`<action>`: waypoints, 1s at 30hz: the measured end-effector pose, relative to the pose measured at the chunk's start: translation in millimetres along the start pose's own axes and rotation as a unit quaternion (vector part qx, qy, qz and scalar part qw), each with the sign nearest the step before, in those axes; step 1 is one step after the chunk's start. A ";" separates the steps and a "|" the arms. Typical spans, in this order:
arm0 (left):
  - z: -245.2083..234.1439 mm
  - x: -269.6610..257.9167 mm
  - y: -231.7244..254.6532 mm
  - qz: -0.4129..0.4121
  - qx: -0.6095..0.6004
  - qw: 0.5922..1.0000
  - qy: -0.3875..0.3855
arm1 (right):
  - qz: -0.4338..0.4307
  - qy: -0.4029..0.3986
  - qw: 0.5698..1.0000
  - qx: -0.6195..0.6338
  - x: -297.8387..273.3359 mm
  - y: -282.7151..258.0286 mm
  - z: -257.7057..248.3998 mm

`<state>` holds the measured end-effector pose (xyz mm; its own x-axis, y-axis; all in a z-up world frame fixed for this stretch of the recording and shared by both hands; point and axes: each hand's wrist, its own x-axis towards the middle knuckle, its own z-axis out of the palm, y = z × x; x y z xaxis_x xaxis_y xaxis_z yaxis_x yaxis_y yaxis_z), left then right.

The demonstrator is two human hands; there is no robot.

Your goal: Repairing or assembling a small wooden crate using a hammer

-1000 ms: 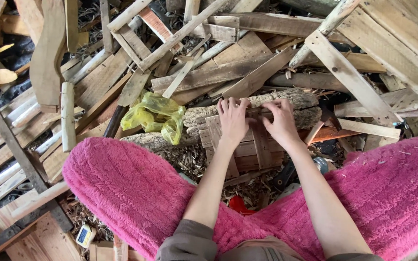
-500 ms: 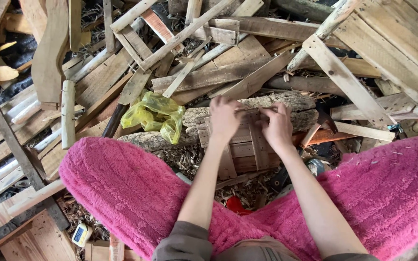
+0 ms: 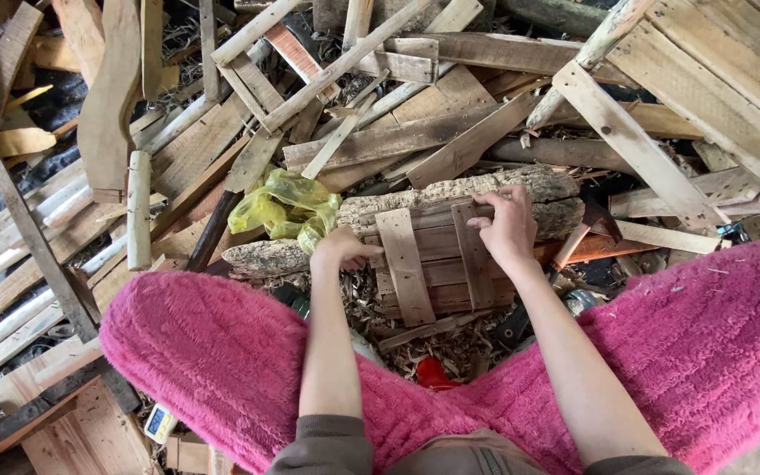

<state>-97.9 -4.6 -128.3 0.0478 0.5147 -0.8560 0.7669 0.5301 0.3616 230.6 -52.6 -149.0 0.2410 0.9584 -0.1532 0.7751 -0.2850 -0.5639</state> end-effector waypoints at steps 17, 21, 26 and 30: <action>-48.5 -19.2 -31.3 -0.025 0.016 0.922 0.386 | 0.045 -0.013 0.999 -0.026 -0.7 -11.6 -0.3; -68.8 30.5 -85.2 -0.066 0.008 0.863 0.500 | 0.057 -0.019 0.998 -0.030 -10.4 -22.6 -14.0; -47.4 36.7 -70.5 0.107 -0.106 0.848 0.508 | 0.028 0.000 0.999 -0.023 -5.8 -13.9 -3.3; -48.2 82.5 -85.3 0.081 -0.093 0.798 0.590 | 0.015 0.000 0.999 -0.040 -1.0 -8.6 3.4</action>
<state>-190.2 25.1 -212.0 -0.5833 0.8044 0.1129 0.6985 0.4257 0.5752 221.7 -51.0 -146.8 0.2649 0.9494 -0.1688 0.8118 -0.3140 -0.4924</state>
